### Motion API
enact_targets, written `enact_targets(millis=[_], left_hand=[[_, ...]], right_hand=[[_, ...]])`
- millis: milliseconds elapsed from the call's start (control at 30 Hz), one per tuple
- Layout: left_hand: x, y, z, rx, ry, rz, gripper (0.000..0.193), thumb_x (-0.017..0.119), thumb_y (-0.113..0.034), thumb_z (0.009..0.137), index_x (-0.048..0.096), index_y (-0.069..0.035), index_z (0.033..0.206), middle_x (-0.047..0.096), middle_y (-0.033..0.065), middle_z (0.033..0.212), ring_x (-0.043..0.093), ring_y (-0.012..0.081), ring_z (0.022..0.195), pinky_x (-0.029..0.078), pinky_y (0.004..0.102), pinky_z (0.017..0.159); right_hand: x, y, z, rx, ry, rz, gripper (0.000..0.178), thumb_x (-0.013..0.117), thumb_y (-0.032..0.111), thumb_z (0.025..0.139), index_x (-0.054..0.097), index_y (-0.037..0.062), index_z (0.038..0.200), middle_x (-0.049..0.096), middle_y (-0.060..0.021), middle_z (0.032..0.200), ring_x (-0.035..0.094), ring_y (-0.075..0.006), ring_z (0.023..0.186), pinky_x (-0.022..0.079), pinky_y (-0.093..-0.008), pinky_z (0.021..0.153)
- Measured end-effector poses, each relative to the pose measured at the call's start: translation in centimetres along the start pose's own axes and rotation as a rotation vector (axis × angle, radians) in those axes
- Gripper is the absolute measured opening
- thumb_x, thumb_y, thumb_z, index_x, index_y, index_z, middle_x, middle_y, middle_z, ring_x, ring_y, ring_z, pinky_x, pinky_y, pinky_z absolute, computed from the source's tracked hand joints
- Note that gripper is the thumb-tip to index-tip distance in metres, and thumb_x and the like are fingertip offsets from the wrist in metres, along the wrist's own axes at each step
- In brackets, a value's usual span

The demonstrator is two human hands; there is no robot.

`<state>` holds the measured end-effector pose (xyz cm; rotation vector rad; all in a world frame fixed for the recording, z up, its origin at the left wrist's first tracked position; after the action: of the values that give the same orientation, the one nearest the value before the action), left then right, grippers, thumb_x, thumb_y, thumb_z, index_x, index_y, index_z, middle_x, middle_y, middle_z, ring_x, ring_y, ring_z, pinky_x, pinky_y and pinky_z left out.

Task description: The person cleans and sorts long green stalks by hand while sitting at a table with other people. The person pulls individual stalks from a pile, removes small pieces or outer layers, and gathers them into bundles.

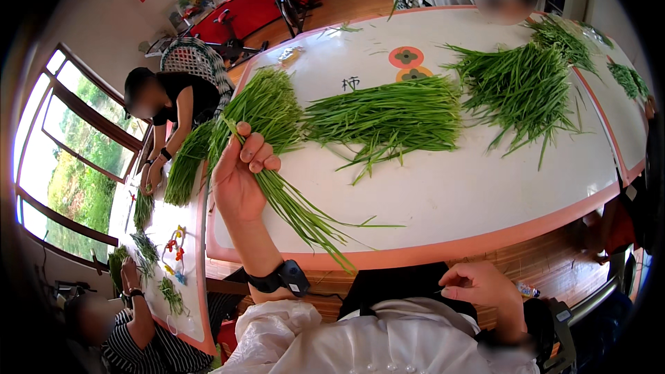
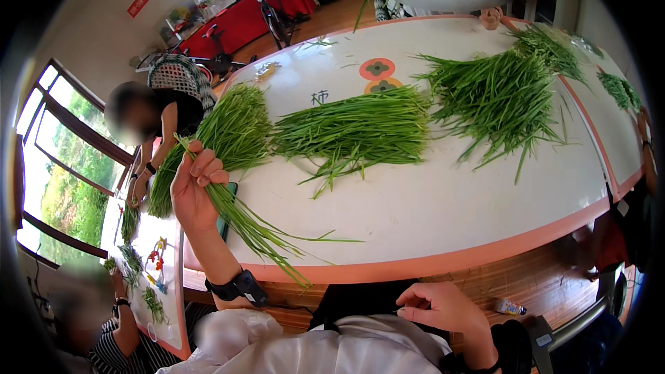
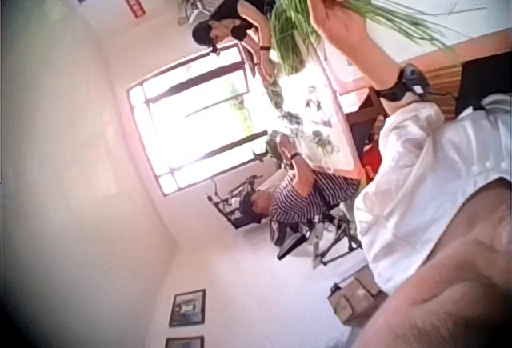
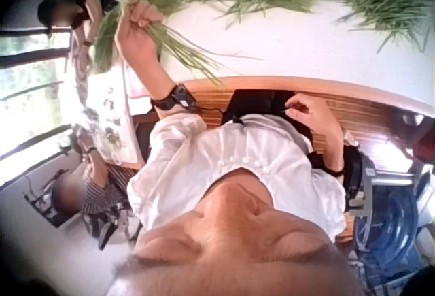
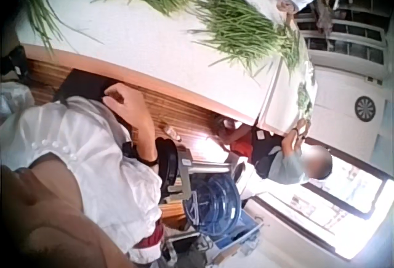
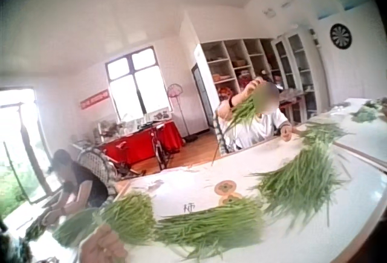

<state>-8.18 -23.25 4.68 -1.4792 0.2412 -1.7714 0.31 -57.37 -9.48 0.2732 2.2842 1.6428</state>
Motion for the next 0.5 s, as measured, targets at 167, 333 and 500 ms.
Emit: enact_targets(millis=[167,333,500], left_hand=[[0.8,-6.5,0.4,0.137,-0.076,0.455,0.026,0.042,-0.021,0.094,0.045,-0.002,0.112,0.041,0.0006,0.074,0.040,0.0122,0.066,0.039,0.0313,0.069],[0.3,-14.2,5.2,0.206,-0.282,1.095,0.027,0.043,-0.017,0.093,0.050,0.002,0.110,0.045,0.0012,0.074,0.046,0.0129,0.066,0.042,0.0285,0.067],[-9.3,-22.1,11.0,0.140,-0.419,1.982,0.028,0.044,-0.020,0.090,0.056,0.000,0.104,0.054,0.0073,0.079,0.053,0.0210,0.071,0.043,0.0328,0.069]], right_hand=[[-2.1,0.6,2.9,-0.123,-0.308,0.196,0.016,0.063,0.015,0.083,0.061,-0.0008,0.087,0.059,0.0007,0.068,0.050,-0.0044,0.062,0.042,-0.0190,0.056],[-3.2,0.7,5.8,-0.209,-0.610,-0.068,0.011,0.063,0.011,0.081,0.060,-0.0005,0.083,0.054,0.0002,0.057,0.045,-0.0041,0.051,0.038,-0.0196,0.048],[-2.5,0.9,6.0,-0.207,-0.663,-0.188,0.011,0.065,0.011,0.078,0.061,0.0011,0.080,0.055,-0.0040,0.056,0.049,-0.0086,0.047,0.040,-0.0217,0.047]])
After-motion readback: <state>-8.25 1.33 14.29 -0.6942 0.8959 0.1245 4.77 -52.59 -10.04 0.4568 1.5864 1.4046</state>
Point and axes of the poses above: each hand's wrist, its own z-axis towards the middle knuckle, its own x-axis out of the palm, y = z × x, the point moved 5 cm from there along z, towards the middle knuckle
